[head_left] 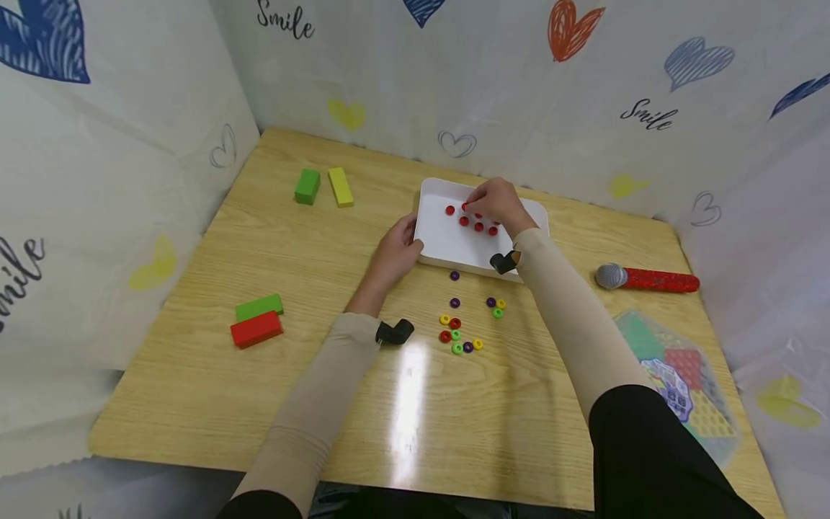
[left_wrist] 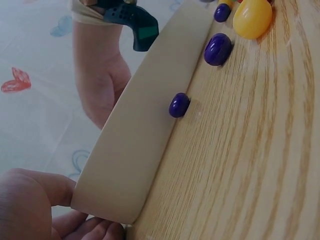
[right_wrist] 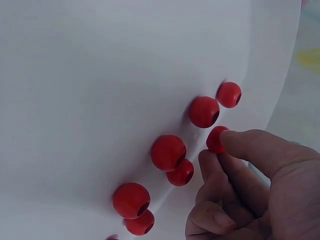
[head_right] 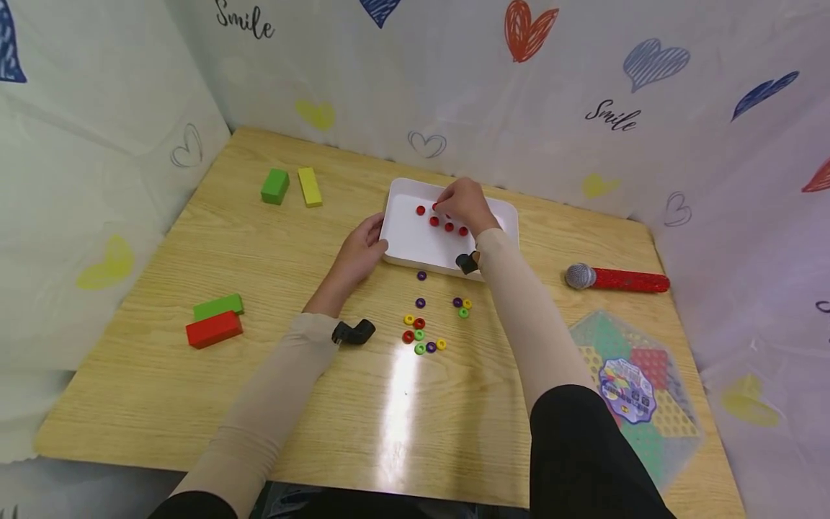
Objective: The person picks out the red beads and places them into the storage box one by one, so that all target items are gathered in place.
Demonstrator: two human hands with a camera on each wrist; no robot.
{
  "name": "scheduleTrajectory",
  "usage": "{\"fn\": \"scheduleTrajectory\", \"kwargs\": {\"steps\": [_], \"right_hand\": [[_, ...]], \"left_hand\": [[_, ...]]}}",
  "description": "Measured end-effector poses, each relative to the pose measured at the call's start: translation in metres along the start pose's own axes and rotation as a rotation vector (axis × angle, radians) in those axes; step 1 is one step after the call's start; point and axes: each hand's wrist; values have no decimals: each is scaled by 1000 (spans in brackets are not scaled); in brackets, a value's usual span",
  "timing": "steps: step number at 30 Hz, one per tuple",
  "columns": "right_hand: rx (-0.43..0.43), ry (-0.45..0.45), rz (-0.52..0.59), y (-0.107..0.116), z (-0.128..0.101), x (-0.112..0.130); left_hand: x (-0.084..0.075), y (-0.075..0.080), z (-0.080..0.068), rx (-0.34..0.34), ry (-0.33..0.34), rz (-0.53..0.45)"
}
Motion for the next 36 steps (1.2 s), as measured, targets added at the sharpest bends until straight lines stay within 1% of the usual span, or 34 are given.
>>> {"fn": "scheduleTrajectory", "kwargs": {"steps": [8,14,20,25,31,33,36], "right_hand": [[10,7,-19,-2,5,2],[20,12,-22,-1,3,4],[35,-7,-10,-2,1,4],[33,-6,-26,-1,0,1],[18,28,-46,10,-4,0],[-2,52,-39,15,-9,0],[-30,88,-25,25,-22,-1]], "left_hand": [[-2,1,-1,4,5,-8],[-2,1,-1,2,-3,0],[-1,0,0,5,11,2],[-1,-1,0,11,13,-9],[-1,-2,1,7,17,-2],[-1,-1,1,-1,18,-4],[-1,-2,0,-3,10,-11]]}}
Point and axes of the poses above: each hand's wrist, its own z-axis towards the middle knuckle, its own y-axis out of the back of the hand, x = y × z, and after that the axes turned 4 degrees about -z, right-handed
